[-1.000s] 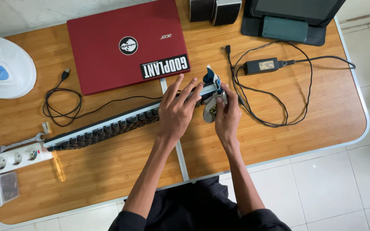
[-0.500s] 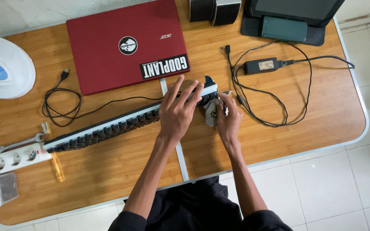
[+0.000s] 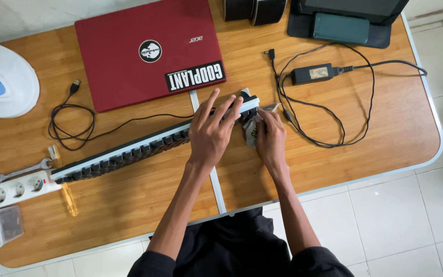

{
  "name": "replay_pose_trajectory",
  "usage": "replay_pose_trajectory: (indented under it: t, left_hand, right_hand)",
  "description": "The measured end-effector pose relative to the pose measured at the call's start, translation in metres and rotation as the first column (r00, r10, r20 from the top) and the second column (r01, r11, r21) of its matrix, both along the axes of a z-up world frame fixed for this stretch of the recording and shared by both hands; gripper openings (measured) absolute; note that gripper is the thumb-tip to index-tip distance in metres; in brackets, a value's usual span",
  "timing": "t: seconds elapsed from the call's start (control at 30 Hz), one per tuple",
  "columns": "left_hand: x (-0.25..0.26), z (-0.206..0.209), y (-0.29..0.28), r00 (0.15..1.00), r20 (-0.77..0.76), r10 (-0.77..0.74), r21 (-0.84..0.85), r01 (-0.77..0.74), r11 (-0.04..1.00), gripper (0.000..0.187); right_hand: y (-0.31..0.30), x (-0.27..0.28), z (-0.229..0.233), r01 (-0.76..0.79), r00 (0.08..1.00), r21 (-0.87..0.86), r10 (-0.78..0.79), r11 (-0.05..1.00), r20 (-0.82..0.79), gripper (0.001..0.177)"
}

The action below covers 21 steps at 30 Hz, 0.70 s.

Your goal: The person wipes a black computer keyboard with a cloth, cleaning the keys and the top surface. They then flip the keyboard over and wipe the underside.

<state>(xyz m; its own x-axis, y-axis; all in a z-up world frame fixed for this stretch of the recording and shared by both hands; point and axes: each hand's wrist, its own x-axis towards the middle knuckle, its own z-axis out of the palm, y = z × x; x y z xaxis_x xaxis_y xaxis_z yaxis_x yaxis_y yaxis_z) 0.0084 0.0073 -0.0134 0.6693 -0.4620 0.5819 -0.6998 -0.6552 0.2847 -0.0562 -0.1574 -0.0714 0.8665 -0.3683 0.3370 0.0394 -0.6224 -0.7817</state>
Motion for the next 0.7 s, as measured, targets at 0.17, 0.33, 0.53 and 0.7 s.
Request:
replay_pose_trajectory:
  t: [0.17, 0.33, 0.53, 0.7]
  left_hand:
    - [-0.002, 0.0, -0.003, 1.0, -0.004, 0.018, -0.004, -0.018, 1.0, 0.04]
    - [-0.005, -0.002, -0.002, 1.0, -0.012, 0.001, 0.002, -0.001, 1.0, 0.039]
    - [-0.006, -0.003, -0.003, 1.0, -0.017, -0.016, -0.028, 0.015, 0.999, 0.03]
    - [-0.013, 0.006, 0.007, 0.991, -0.116, -0.064, -0.125, 0.05, 0.991, 0.03]
  right_hand:
    - [0.0, 0.007, 0.012, 0.134, 0.978, 0.387, -0.059, 0.912, -0.2, 0.019]
    - [0.001, 0.009, 0.046, 0.058, 0.998, 0.528, -0.045, 0.847, -0.037, 0.019]
    - [0.015, 0.007, 0.095, -0.015, 0.985, 0.039, 0.009, 0.999, 0.17, 0.022]
    - [0.032, 0.007, 0.116, -0.085, 0.987, -0.247, 0.115, 0.965, 0.112, 0.024]
